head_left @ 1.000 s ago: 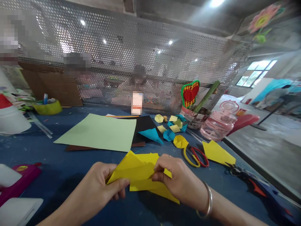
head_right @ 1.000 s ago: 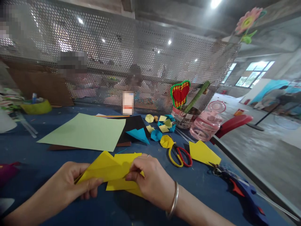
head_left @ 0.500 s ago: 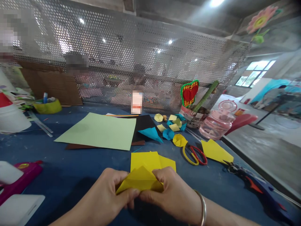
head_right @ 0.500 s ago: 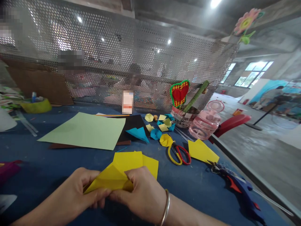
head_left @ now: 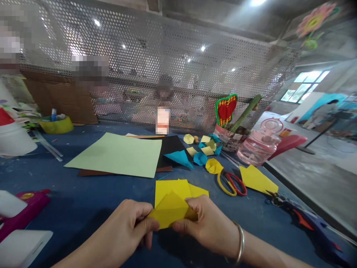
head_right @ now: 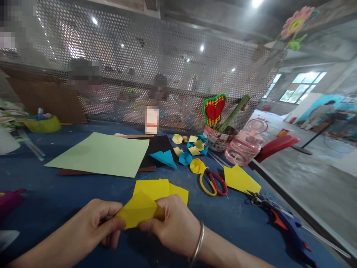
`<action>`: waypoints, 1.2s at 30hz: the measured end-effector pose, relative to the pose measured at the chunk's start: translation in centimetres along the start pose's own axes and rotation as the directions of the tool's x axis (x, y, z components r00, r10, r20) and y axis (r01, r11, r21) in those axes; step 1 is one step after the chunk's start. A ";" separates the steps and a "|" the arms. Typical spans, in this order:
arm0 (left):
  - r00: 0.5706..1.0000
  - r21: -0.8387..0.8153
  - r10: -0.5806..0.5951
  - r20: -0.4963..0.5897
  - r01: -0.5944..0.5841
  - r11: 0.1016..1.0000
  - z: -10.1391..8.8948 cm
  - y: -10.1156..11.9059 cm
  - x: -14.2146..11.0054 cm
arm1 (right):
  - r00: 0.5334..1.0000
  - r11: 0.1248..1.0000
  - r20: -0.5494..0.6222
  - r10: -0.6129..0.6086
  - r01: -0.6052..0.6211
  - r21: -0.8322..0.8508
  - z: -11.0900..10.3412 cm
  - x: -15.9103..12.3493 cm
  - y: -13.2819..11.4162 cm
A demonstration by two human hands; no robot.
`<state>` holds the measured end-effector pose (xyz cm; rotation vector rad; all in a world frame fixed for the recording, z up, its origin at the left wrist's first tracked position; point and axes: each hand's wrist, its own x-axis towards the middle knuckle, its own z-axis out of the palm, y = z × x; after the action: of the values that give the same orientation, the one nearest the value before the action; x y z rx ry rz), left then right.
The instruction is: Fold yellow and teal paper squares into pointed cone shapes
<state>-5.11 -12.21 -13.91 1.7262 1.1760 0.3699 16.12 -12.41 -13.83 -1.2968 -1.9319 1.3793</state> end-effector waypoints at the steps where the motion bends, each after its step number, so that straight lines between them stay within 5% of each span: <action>1: 1.000 0.029 0.021 -0.008 -0.021 0.999 0.0 -0.1 -0.1 | 1.000 1.000 -0.004 0.010 -0.010 0.002 0.0 0.0 0.0; 8: 0.986 0.327 0.109 -0.127 -0.062 0.943 0.2 -0.5 -0.4 | 0.999 0.999 -0.014 0.038 -0.039 -0.028 -0.3 -0.1 -0.1; 27: 0.967 0.275 0.227 -0.115 -0.189 0.943 -0.6 -0.9 -0.6 | 0.998 0.993 -0.007 0.058 -0.057 0.104 -1.6 0.1 -0.4; 36: 0.986 0.070 0.141 -0.088 -0.135 0.988 -1.1 -2.1 0.2 | 0.959 0.942 -0.200 -0.201 0.133 -0.308 -2.6 0.3 0.1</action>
<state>-6.89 -11.39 -15.19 1.8687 1.1472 0.5059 18.03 -10.84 -12.92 -1.3170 -2.0814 0.8433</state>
